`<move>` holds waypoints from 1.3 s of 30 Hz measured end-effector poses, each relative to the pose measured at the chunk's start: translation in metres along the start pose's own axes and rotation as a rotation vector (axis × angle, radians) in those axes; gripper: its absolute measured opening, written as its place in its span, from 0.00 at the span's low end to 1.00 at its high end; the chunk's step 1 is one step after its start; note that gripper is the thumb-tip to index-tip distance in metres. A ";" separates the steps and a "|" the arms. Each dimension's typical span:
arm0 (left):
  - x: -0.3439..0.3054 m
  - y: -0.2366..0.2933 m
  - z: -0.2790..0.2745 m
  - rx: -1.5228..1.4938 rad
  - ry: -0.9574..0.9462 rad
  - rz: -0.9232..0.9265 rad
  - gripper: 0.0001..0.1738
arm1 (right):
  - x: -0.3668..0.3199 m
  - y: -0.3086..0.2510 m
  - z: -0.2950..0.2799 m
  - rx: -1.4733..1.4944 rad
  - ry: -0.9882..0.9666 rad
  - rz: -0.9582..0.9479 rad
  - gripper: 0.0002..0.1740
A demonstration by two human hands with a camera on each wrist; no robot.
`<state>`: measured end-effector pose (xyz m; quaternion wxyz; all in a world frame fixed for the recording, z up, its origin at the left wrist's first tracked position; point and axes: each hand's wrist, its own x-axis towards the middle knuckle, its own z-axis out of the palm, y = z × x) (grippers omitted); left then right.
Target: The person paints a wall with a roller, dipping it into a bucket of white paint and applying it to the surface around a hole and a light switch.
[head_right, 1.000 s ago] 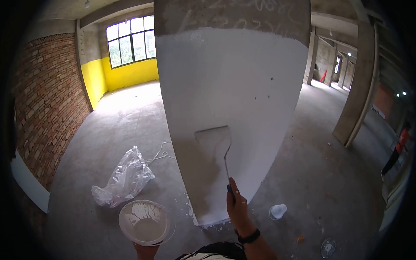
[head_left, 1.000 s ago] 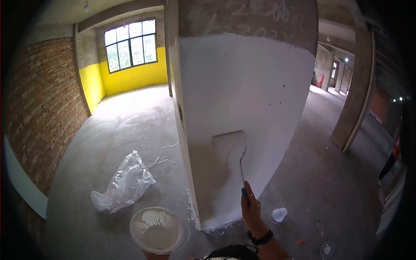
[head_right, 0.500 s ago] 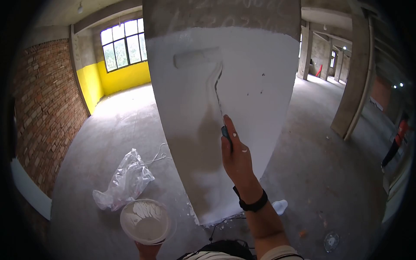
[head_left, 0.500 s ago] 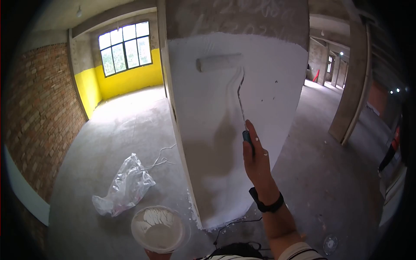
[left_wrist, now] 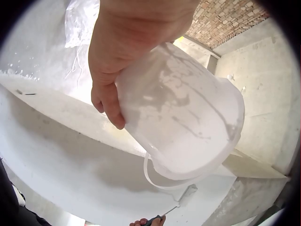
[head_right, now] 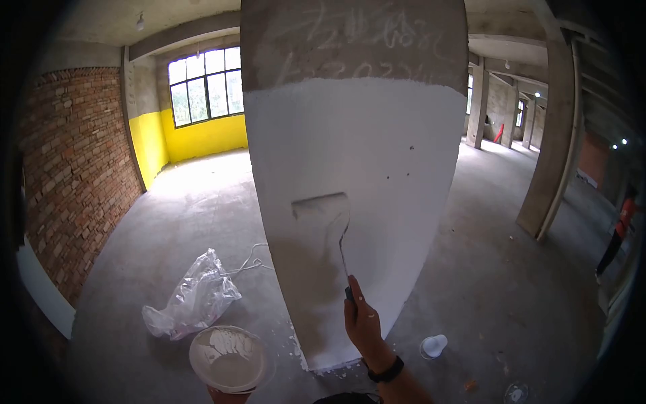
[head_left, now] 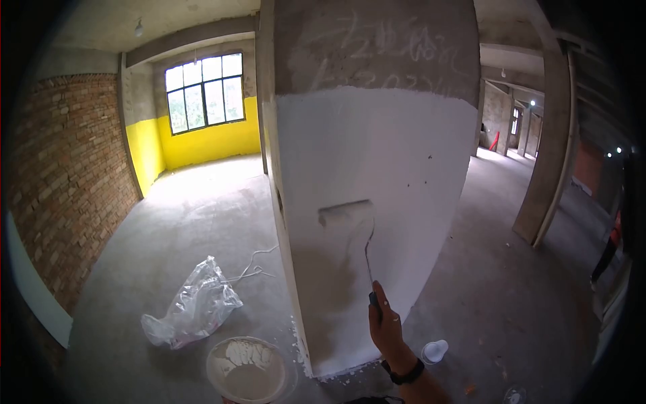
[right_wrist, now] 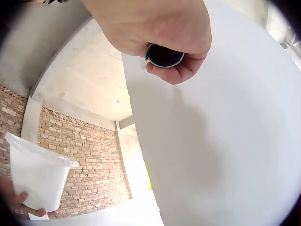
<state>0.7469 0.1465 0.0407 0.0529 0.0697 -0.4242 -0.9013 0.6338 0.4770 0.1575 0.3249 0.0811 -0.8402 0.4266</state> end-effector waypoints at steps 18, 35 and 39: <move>0.008 0.004 -0.013 -0.532 -0.279 -0.222 0.35 | 0.102 -0.060 -0.014 0.011 0.187 -0.184 0.29; -0.003 0.004 0.012 1.031 -0.111 0.467 0.31 | -0.059 0.040 0.029 0.015 -0.027 0.003 0.29; -0.004 0.019 0.031 1.675 -0.240 0.724 0.31 | 0.006 -0.002 0.011 -0.003 0.043 -0.098 0.28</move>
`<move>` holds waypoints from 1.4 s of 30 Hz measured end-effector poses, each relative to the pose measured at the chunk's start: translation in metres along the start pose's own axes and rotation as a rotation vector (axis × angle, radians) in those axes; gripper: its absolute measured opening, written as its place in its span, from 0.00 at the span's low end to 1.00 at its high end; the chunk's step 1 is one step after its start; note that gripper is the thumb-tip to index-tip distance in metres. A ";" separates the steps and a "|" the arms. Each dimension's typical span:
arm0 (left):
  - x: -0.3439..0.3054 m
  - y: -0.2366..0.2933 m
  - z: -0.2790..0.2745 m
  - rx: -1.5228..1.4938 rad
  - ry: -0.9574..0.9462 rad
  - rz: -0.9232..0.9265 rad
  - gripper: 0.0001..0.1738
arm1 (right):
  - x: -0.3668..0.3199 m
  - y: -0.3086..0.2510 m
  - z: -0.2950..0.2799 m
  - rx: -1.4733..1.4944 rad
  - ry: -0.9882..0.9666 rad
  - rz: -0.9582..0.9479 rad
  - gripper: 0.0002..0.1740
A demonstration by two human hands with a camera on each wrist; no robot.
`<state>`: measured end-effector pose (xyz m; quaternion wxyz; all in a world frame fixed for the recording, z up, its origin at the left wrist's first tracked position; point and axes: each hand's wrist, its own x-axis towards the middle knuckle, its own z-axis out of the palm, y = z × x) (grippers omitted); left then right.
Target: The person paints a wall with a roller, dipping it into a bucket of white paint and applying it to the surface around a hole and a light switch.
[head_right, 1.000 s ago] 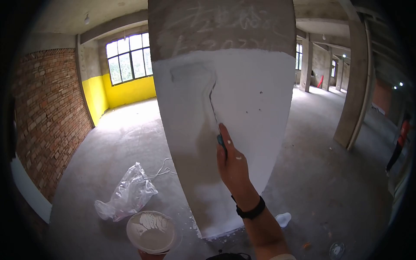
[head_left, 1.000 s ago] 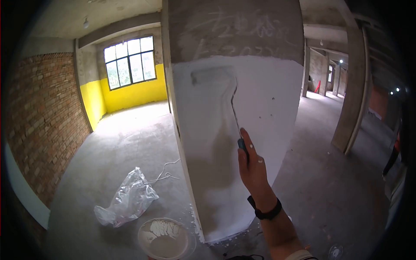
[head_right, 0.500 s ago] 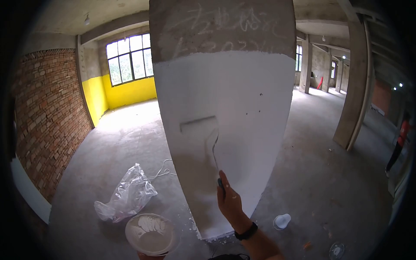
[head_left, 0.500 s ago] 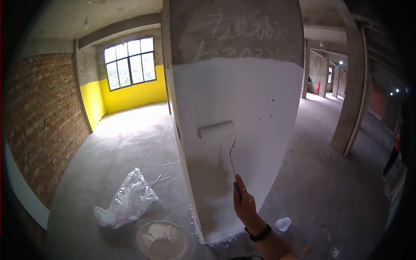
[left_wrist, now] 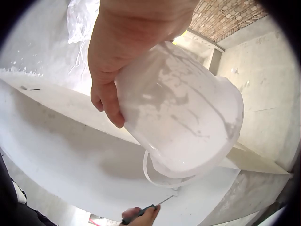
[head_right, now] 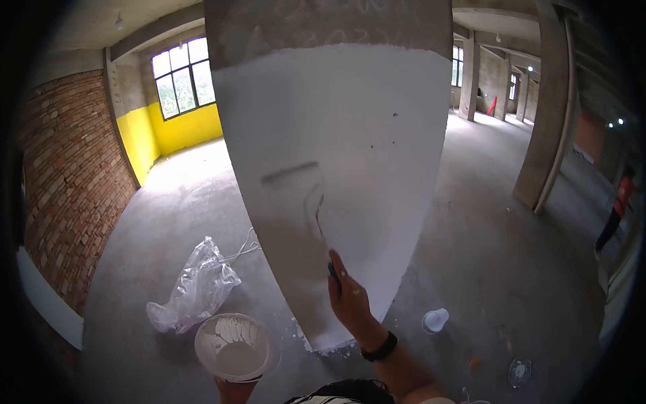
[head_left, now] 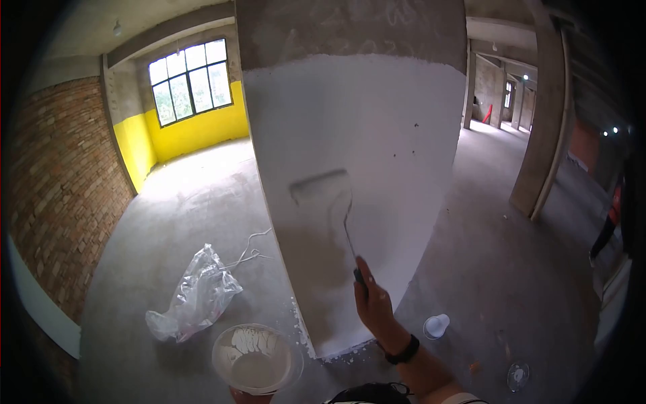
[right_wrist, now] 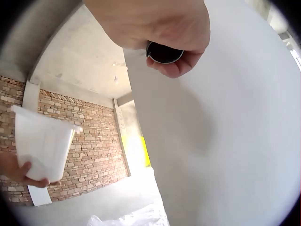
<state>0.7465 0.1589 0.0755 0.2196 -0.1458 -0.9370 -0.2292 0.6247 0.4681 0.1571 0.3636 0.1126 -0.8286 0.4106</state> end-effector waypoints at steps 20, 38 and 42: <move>-0.030 -0.036 0.033 -2.016 0.141 -0.765 0.35 | -0.088 0.037 0.004 -0.051 -0.129 0.137 0.32; -0.014 0.002 0.016 -1.470 0.067 -0.606 0.34 | -0.137 0.035 -0.049 0.104 0.011 0.334 0.28; 0.027 0.012 0.010 -1.815 0.068 -0.488 0.39 | -0.111 0.009 -0.098 0.600 -0.335 0.835 0.29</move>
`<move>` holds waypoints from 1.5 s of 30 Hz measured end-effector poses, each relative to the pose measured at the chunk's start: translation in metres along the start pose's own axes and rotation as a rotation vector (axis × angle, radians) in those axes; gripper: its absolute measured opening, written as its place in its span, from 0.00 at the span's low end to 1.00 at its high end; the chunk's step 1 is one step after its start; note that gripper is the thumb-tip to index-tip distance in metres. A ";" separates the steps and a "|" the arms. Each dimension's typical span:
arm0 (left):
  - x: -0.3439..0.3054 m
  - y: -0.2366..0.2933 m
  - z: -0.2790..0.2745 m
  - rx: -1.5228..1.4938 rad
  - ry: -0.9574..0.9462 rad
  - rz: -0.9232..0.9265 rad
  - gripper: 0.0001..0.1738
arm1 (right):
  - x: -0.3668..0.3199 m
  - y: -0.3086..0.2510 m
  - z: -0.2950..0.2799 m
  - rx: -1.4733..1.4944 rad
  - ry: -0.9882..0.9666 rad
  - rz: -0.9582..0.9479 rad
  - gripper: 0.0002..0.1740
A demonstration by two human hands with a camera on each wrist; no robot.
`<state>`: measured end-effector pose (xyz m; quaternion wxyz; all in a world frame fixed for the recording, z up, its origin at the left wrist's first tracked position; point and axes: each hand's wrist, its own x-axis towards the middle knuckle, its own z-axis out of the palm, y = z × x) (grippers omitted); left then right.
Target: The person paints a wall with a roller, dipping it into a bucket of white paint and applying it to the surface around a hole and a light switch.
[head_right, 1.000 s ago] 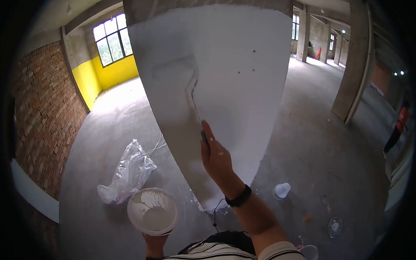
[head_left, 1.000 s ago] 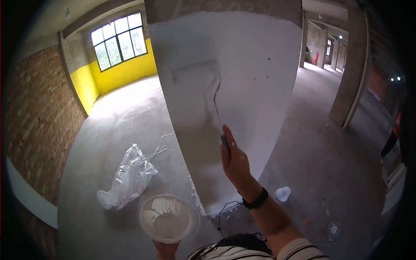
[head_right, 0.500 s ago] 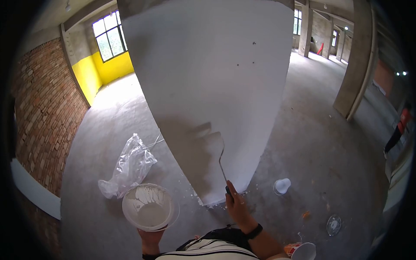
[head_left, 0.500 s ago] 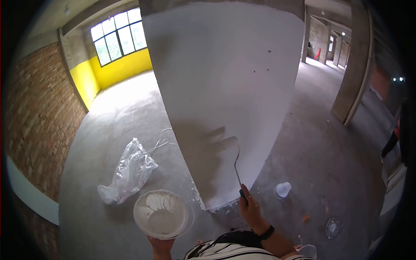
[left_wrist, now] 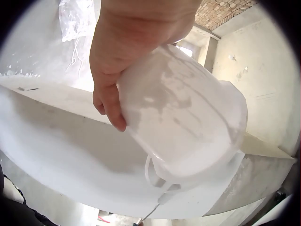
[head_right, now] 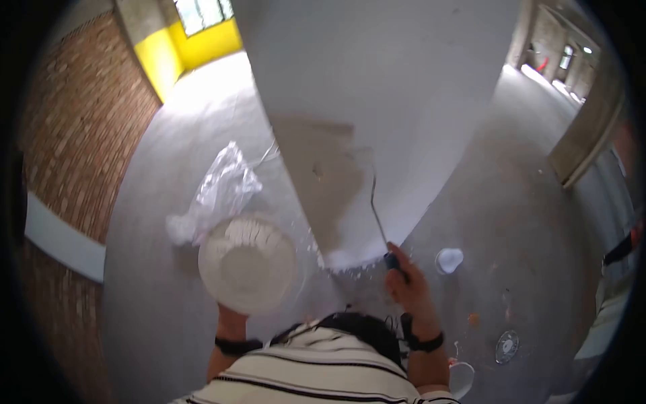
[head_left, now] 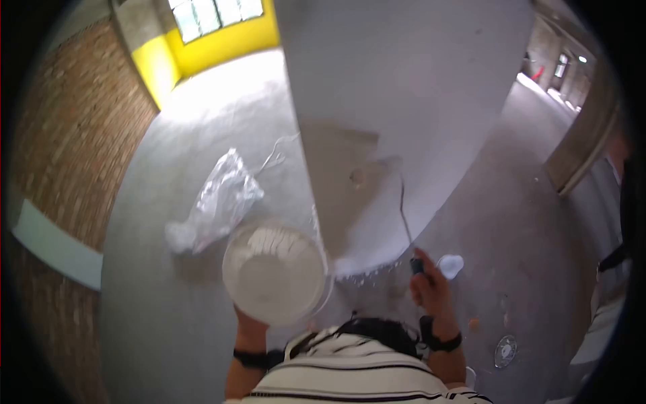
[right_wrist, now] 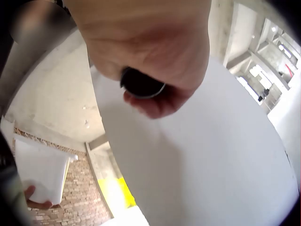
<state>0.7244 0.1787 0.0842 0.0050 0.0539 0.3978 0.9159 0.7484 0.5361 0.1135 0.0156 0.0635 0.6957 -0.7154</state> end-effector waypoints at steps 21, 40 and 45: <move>-0.008 -0.017 -0.035 0.160 0.199 -0.157 0.35 | -0.030 -0.066 0.050 -1.035 -0.589 -0.220 0.24; 0.008 -0.004 -0.010 -0.043 0.187 -0.070 0.36 | -0.018 -0.052 0.038 -0.635 -0.653 0.036 0.27; 0.019 -0.009 0.001 -0.154 0.258 -0.073 0.32 | -0.012 -0.043 0.009 -0.051 -0.682 0.412 0.26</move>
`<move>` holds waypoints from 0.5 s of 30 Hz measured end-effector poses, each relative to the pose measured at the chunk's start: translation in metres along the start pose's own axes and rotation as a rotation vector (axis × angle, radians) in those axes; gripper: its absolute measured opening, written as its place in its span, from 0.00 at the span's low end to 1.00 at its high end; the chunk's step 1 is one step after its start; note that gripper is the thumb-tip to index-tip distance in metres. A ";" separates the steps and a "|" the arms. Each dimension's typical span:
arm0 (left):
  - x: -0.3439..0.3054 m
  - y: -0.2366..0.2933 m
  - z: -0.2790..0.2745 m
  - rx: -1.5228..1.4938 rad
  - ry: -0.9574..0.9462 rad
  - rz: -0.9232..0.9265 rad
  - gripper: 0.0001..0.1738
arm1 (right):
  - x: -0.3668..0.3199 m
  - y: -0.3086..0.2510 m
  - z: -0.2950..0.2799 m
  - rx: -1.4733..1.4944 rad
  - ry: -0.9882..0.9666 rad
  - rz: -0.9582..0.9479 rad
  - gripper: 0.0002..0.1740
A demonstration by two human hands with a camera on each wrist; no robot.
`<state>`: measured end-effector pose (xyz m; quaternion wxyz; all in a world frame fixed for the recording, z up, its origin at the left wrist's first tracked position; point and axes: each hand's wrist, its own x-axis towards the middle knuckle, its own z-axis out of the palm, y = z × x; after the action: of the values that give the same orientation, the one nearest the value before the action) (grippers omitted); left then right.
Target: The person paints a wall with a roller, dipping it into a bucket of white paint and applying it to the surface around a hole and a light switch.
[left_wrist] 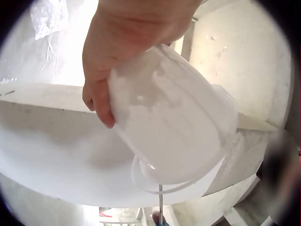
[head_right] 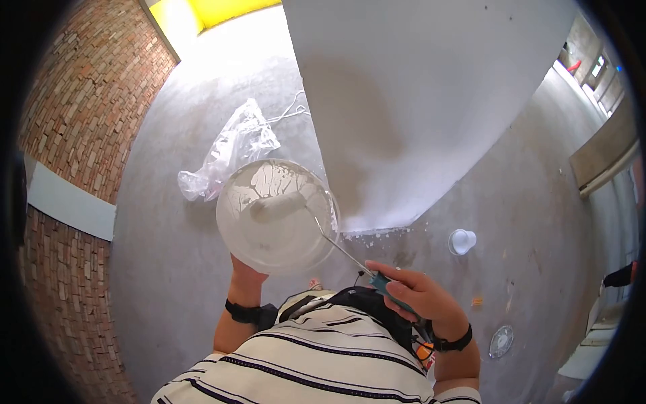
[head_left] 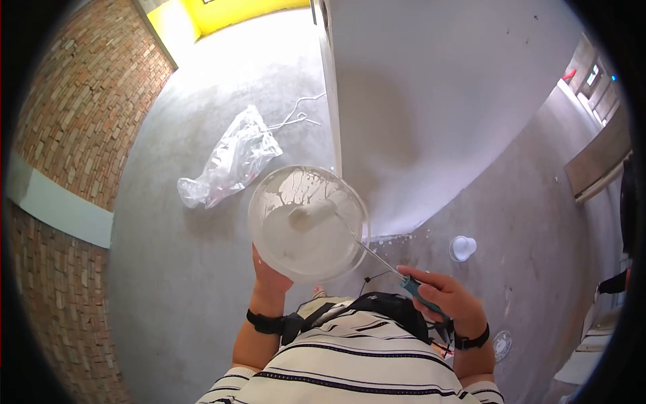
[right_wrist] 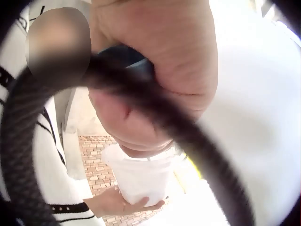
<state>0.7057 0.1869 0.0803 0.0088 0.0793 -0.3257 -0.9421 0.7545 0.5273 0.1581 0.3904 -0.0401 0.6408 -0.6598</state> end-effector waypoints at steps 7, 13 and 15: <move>0.007 -0.008 -0.002 -0.111 -0.086 -0.013 0.31 | -0.008 0.012 -0.004 0.570 0.079 -0.215 0.26; 0.002 -0.003 0.015 0.135 -0.088 0.140 0.31 | 0.021 -0.002 -0.038 0.049 0.659 -0.625 0.29; 0.001 0.001 0.007 -0.067 -0.070 0.013 0.31 | 0.044 -0.009 -0.060 -0.089 0.780 -0.736 0.29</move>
<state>0.7037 0.1907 0.0863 0.0062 0.0438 -0.2945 -0.9546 0.6864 0.5498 0.1362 -0.1357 -0.0305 0.7094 -0.6910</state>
